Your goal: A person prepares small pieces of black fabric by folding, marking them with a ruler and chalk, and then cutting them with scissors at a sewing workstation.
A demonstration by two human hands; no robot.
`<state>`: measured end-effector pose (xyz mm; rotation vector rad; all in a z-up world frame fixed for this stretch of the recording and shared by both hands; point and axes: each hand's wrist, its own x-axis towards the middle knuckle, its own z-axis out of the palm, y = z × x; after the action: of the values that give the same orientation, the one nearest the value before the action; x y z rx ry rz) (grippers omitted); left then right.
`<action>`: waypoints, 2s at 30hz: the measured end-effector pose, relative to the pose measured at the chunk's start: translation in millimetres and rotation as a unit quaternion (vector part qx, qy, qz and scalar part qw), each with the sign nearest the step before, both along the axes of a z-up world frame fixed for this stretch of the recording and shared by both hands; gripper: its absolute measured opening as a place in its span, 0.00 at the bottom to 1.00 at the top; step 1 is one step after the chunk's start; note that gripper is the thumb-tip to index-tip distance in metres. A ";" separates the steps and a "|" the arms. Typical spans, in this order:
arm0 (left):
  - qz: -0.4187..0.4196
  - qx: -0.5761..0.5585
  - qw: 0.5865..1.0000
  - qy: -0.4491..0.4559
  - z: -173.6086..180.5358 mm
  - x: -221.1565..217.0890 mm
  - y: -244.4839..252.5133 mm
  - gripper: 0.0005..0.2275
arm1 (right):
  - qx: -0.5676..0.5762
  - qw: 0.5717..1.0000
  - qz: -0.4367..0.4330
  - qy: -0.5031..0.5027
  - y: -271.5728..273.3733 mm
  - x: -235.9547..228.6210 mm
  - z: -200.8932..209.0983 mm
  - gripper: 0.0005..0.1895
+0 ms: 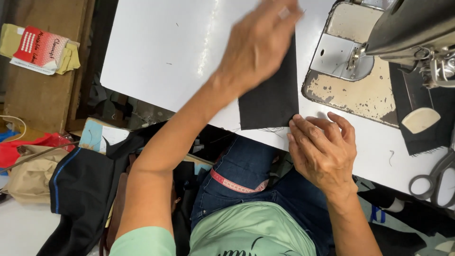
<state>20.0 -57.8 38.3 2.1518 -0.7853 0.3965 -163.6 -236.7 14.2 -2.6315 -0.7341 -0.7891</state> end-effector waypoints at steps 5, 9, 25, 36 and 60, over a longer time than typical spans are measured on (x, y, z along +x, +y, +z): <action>-0.177 0.233 0.947 -0.131 -32.4 -59.9 13.2 0.20 | -0.010 1.000 0.004 -0.011 1.8 0.0 2.0 0.05; -0.205 0.440 0.874 0.024 -24.9 -50.3 23.6 0.28 | 0.002 1.000 0.008 -0.014 1.6 -0.2 1.7 0.04; 0.019 0.374 0.916 -0.143 -55.6 -29.1 26.3 0.30 | -0.005 0.999 -0.007 -0.031 2.4 -2.8 -3.7 0.04; -0.089 0.144 0.963 -0.211 -87.1 -58.1 19.0 0.16 | 0.030 0.998 -0.008 -0.062 5.9 -1.2 -11.0 0.06; -0.023 0.310 0.950 -0.039 -51.9 -13.5 22.3 0.28 | 0.040 0.999 0.013 0.028 -9.8 -4.9 1.8 0.08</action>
<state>6.6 -35.5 -13.6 2.6998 -1.1146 0.2261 -168.5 -246.5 16.0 -2.5572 -0.7045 -0.7193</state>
